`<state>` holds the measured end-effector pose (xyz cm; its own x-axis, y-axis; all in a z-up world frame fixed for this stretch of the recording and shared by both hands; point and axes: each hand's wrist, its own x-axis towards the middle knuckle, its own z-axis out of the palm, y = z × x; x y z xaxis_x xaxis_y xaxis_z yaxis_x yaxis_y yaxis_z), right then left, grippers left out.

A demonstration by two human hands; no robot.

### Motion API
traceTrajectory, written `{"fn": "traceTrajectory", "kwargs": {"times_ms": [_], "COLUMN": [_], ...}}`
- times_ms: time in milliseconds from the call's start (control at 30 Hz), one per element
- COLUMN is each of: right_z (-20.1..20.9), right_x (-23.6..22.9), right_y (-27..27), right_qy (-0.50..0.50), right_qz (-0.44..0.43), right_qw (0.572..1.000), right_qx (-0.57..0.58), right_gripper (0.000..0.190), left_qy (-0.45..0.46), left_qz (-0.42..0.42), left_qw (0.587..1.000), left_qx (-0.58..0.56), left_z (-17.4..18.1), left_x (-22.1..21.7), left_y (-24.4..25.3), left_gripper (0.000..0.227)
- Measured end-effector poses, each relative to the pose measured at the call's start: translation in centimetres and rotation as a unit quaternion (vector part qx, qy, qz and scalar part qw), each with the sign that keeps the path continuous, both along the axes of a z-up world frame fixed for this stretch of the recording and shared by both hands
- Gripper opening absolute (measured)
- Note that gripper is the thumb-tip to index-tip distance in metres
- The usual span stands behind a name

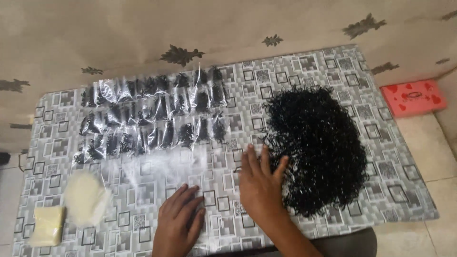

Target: The person places metal hooks into small plastic bags by hand, grouping them before sealing the bags.

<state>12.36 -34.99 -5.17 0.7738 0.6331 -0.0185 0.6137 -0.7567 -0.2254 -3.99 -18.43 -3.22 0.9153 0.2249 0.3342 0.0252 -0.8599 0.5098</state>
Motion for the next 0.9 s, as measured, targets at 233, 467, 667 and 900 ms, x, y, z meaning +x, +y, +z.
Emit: {"fn": "traceTrajectory", "kwargs": {"times_ms": [233,467,667,900], "right_z": [-2.1,-0.5,-0.1,-0.6], "right_x": [2.7,4.5,5.9,6.0], "right_y": [-2.7,-4.2,-8.7,-12.0], "right_qy": [-0.125,-0.115,-0.179,-0.099], "right_qz": [0.043,0.036,0.054,-0.066], "right_qw": [0.991,0.992,0.979,0.993], "right_qx": [-0.029,-0.039,0.084,-0.006], "right_gripper": [0.066,0.039,0.024,0.034], "left_qy": [0.017,0.082,0.035,-0.025], "left_qz": [0.015,-0.041,-0.164,-0.2], "left_qw": [1.0,0.989,0.975,0.973], "left_qx": [0.012,0.118,0.147,0.116], "left_z": [0.2,-0.9,-0.9,-0.8], "left_x": [0.5,0.3,2.5,3.0], "left_y": [0.1,0.0,1.1,1.5], "left_gripper": [0.023,0.046,0.051,0.047]}}
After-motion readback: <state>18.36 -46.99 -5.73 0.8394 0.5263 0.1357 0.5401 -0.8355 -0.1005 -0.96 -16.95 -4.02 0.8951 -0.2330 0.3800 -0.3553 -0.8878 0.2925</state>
